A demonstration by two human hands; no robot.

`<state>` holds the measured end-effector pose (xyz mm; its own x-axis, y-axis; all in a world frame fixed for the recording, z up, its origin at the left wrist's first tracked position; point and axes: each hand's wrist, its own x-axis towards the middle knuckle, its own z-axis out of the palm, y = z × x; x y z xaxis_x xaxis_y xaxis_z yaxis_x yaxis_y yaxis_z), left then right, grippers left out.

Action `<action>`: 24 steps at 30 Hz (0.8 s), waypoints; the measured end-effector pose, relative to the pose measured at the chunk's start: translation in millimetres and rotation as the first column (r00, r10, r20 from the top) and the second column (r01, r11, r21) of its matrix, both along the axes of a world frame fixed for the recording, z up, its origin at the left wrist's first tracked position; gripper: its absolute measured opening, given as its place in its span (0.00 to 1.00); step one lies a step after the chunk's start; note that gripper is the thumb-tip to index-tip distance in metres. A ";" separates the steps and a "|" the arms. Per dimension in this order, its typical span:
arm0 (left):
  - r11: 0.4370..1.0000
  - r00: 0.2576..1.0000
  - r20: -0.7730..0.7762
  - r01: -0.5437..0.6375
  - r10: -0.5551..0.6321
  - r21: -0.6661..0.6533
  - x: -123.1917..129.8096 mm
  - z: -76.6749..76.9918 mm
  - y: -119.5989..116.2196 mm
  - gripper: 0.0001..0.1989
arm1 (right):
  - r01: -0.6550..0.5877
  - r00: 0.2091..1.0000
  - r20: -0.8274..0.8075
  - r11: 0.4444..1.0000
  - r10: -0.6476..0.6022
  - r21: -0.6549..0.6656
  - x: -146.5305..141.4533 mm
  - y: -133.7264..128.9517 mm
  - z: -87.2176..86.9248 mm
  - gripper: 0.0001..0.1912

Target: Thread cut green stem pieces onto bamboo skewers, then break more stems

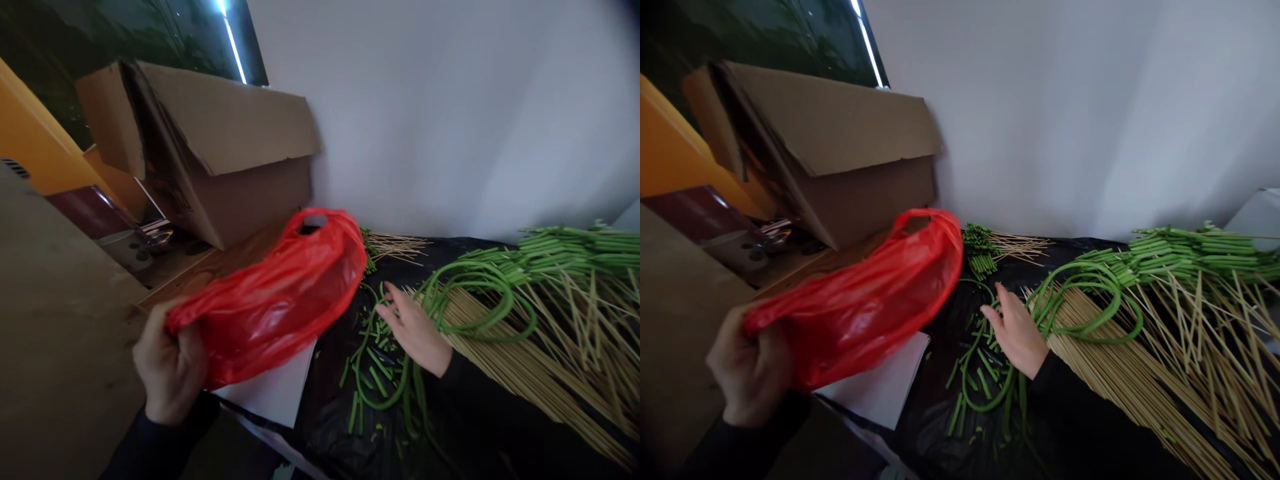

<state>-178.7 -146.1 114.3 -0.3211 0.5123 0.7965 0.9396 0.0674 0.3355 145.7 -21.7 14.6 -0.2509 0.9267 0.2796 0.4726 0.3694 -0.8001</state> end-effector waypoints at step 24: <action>0.731 0.787 -0.499 -0.092 -0.362 -0.676 3.7 -61.5 -2.2 0.19 | -0.163 0.952 0.278 0.982 0.130 0.098 46.1 -26.2 -27.6 0.17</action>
<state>-175.0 -148.4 52.7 0.1853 0.9514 0.2460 0.9382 -0.0968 -0.3324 191.8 -47.8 -13.0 -0.4622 0.8385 0.2886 0.5978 0.5350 -0.5970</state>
